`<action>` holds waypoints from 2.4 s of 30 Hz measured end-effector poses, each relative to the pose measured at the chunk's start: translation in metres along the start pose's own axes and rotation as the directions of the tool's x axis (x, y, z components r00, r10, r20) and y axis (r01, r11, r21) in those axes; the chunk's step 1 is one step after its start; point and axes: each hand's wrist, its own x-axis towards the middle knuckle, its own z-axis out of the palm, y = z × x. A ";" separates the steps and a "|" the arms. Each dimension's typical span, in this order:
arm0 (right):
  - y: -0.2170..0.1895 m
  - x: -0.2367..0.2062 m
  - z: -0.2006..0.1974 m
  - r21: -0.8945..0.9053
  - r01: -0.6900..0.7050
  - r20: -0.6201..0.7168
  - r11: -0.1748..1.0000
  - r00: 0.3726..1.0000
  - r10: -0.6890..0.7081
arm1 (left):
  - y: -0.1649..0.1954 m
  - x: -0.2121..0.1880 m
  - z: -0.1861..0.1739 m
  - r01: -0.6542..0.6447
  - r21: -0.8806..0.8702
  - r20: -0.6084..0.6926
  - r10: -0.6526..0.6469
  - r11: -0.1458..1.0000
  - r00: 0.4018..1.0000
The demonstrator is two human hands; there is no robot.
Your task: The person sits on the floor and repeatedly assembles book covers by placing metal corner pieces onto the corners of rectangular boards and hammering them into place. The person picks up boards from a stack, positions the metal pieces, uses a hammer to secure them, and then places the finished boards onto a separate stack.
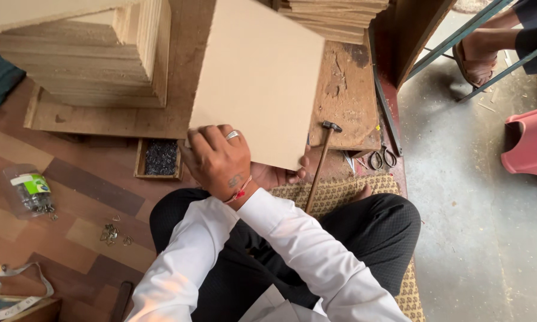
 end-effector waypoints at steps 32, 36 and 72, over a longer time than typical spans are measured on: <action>0.240 -0.172 0.006 -0.268 -0.427 0.254 0.863 0.833 0.491 | 0.043 -0.006 -0.093 0.581 0.751 -0.182 0.747 -0.315 0.640; 0.245 -0.175 0.007 -0.282 -0.484 0.214 0.828 0.810 0.546 | 0.032 -0.001 -0.088 0.576 0.650 0.002 0.760 -0.495 0.650; 0.212 -0.201 -0.006 0.045 -0.244 0.372 0.969 0.904 0.211 | 0.102 -0.330 -0.132 0.623 0.781 0.047 0.999 -0.033 -0.005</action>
